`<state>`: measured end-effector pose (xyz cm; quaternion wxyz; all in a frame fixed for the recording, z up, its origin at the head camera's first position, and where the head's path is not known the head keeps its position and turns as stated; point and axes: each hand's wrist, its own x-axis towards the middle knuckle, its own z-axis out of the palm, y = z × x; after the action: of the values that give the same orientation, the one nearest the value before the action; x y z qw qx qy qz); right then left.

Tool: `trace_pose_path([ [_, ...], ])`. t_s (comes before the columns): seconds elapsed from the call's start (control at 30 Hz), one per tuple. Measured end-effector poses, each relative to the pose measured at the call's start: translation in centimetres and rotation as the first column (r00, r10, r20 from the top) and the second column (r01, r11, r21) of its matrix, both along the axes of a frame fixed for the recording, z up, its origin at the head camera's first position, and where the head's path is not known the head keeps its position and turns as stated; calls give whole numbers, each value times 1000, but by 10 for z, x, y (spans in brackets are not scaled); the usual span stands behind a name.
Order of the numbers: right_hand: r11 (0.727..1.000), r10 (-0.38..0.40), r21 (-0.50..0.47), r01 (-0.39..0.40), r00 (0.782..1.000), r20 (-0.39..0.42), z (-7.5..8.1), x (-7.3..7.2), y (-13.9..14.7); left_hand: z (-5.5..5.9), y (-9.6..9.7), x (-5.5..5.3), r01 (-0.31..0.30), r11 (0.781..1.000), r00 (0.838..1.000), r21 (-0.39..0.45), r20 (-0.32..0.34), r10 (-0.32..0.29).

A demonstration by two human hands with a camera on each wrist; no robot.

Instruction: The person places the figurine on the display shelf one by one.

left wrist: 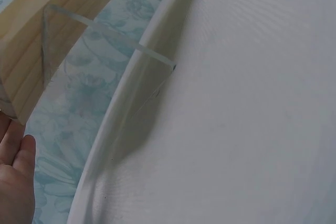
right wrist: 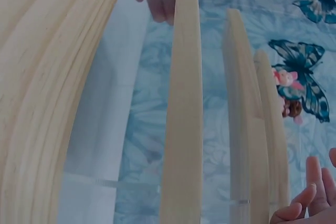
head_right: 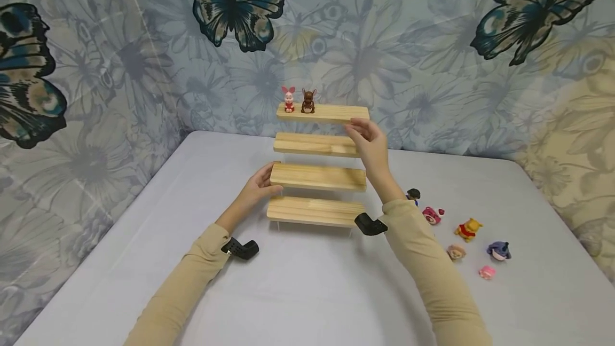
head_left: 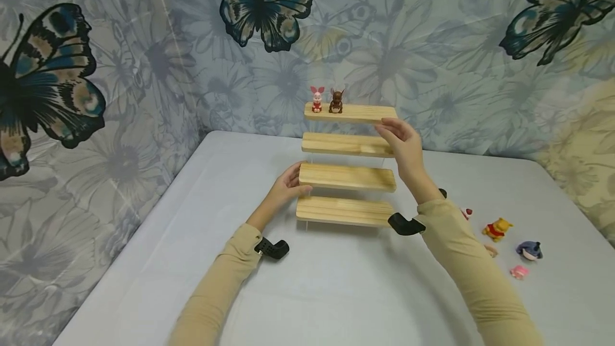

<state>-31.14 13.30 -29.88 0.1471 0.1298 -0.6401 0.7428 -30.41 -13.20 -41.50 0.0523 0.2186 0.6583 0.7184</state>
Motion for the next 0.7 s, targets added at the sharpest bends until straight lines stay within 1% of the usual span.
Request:
trace_pose_path([
  [0.1,1000,5,11,-5,1000,-7,-1,3,4,1,1,0,2,1000,1000,10,11,-2],
  [0.23,997,-16,71,17,1000,-15,-3,7,10,5,1,3,5,1000,1000,16,31,-6],
  [0.43,985,-70,153,76,996,-48,-9,12,19,21,2,14,5,1000,999,-13,35,-4],
  [0.57,982,-87,165,95,995,-55,-14,14,24,26,3,17,5,1000,1000,-9,30,-4],
  [0.7,984,-90,150,96,995,-49,-18,17,26,25,1,18,-1,1000,999,-10,47,2],
])
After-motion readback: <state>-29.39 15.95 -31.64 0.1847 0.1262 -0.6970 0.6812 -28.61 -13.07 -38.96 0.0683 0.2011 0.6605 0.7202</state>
